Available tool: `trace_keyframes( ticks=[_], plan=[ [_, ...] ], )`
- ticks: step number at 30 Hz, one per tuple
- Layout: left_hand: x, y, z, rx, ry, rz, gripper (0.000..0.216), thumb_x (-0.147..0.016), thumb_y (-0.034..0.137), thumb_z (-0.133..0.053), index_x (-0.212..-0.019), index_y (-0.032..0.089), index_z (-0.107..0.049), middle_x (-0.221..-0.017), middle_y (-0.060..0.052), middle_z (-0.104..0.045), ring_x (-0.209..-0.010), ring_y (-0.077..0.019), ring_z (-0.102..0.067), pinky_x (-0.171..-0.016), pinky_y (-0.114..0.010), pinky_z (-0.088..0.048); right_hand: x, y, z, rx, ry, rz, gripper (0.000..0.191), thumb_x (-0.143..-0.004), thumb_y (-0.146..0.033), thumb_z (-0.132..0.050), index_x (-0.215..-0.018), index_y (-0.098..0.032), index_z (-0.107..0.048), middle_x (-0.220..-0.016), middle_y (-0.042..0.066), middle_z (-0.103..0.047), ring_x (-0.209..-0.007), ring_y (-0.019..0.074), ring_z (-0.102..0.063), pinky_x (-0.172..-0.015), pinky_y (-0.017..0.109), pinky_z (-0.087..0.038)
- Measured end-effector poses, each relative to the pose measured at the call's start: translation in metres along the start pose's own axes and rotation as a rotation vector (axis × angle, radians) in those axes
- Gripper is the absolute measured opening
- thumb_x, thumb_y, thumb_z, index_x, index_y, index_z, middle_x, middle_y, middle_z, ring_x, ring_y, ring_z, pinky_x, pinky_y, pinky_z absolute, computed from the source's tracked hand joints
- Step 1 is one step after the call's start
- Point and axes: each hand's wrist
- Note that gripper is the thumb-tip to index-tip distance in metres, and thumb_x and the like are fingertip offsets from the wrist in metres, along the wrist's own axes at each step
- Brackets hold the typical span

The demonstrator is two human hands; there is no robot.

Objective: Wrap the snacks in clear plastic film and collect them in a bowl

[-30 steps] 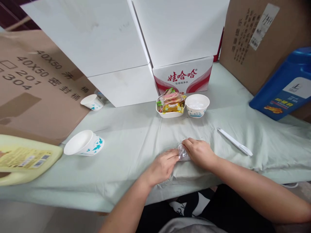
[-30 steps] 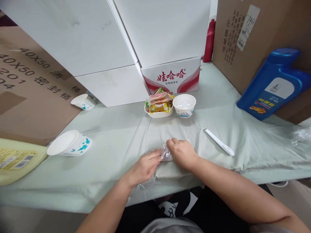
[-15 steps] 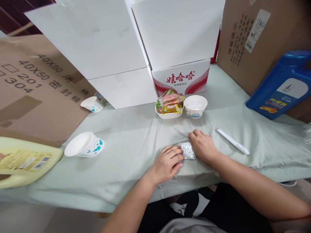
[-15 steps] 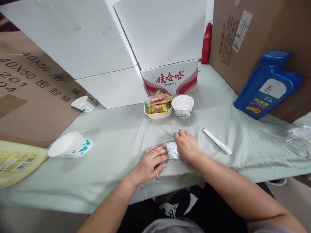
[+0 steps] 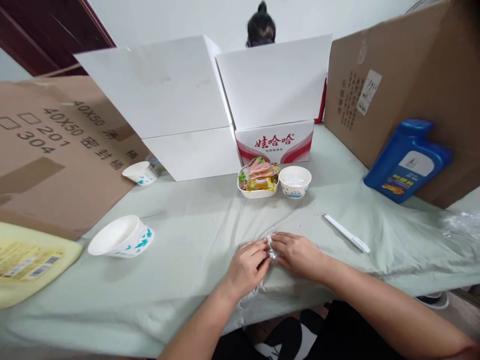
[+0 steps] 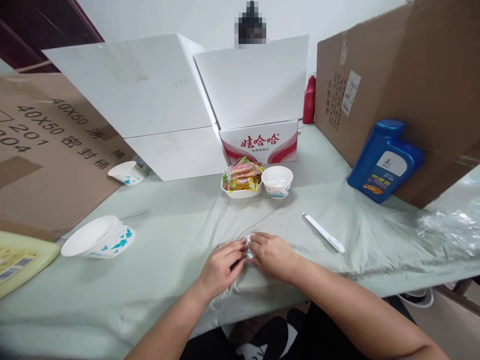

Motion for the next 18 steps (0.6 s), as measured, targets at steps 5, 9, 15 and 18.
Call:
trace_keyframes(
  ticks=[5, 9, 15, 18],
  plan=[
    [0.005, -0.002, 0.002, -0.007, 0.087, 0.072, 0.017, -0.088, 0.016, -0.056, -0.072, 0.019, -0.060, -0.085, -0.005, -0.072, -0.092, -0.0208, -0.071, -0.080, -0.035, -0.058, 0.006, -0.005, 0.003, 0.058, -0.088, 0.013, 0.028, -0.088, -0.011, -0.055, -0.112, -0.013, -0.067, -0.126, 0.017, -0.064, -0.118, 0.0244, -0.060, -0.098, 0.038, -0.050],
    [0.005, -0.005, 0.003, 0.030, 0.039, 0.047, 0.013, -0.088, 0.016, -0.053, -0.079, 0.019, -0.062, -0.088, -0.006, -0.070, -0.092, -0.0210, -0.069, -0.080, -0.036, -0.057, -0.006, 0.020, 0.040, 0.016, 0.008, -0.015, 0.033, -0.089, -0.007, -0.046, -0.108, -0.019, -0.070, -0.109, 0.009, -0.072, -0.100, 0.0192, -0.067, -0.088, 0.032, -0.053],
    [0.002, -0.007, 0.004, 0.079, -0.006, 0.037, 0.015, -0.087, 0.015, -0.050, -0.080, 0.019, -0.063, -0.085, -0.006, -0.065, -0.092, -0.0216, -0.064, -0.080, -0.037, -0.055, -0.069, 0.098, 0.115, 0.359, 0.311, -0.470, 0.043, -0.098, -0.019, -0.032, -0.128, -0.014, -0.061, -0.125, 0.018, -0.061, -0.117, 0.0295, -0.053, -0.098, 0.044, -0.040],
    [0.003, -0.007, 0.005, 0.099, -0.027, 0.036, 0.014, -0.086, 0.013, -0.051, -0.080, 0.018, -0.062, -0.085, -0.006, -0.065, -0.093, -0.0219, -0.063, -0.081, -0.038, -0.054, -0.094, 0.124, 0.110, 0.371, -0.047, -0.543, 0.045, -0.101, -0.031, -0.030, -0.121, -0.013, -0.066, -0.118, 0.017, -0.066, -0.111, 0.0294, -0.057, -0.097, 0.043, -0.038]
  ],
)
Point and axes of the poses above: each hand's wrist, its own x-axis away from the middle knuckle, its own z-axis out of the back of the hand, y = z × x
